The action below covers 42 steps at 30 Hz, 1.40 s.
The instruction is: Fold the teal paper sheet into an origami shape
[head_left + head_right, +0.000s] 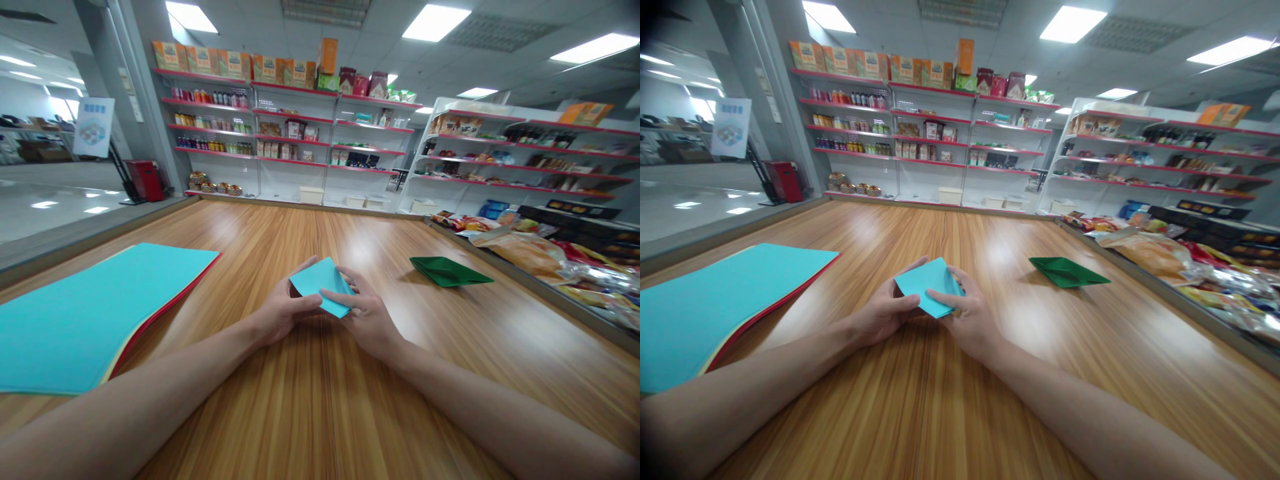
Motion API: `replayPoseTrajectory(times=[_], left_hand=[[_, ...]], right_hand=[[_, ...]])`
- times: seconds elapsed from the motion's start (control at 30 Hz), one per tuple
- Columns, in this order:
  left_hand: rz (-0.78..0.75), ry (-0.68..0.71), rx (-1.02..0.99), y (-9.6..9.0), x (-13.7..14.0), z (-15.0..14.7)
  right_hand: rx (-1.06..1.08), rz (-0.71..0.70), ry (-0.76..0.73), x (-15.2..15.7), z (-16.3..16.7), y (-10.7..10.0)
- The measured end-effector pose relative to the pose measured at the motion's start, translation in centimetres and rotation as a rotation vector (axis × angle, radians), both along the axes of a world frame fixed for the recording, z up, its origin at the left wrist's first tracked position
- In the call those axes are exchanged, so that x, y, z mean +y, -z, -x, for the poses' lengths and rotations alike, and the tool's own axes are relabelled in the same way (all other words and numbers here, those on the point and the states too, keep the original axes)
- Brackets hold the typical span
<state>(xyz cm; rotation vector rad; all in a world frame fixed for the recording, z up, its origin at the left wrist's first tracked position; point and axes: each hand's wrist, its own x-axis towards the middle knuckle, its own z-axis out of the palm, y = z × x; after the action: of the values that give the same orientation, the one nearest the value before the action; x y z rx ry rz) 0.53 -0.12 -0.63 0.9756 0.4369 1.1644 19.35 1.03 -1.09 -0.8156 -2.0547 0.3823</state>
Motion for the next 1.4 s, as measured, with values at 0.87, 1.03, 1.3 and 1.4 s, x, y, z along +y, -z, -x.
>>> replayPoseTrajectory(times=[0.87, 1.03, 1.3, 1.4], left_hand=[[-0.642, -0.363, 0.782, -0.4, 0.2, 0.5], [-0.666, -0.384, 0.809, -0.2, -0.3, 0.2], [-0.773, -0.371, 0.878, -0.1, -0.4, 0.2], [-0.780, -0.335, 0.857, -0.3, -0.5, 0.2]], right_hand=[[-0.019, -0.098, 0.006, -0.1, -0.2, -0.3], [-0.138, -0.222, -0.009, -0.6, 0.2, -0.9], [-0.127, -0.233, -0.042, -0.6, 0.1, -1.0], [-0.176, -0.231, -0.095, -0.8, 0.3, -1.1]])
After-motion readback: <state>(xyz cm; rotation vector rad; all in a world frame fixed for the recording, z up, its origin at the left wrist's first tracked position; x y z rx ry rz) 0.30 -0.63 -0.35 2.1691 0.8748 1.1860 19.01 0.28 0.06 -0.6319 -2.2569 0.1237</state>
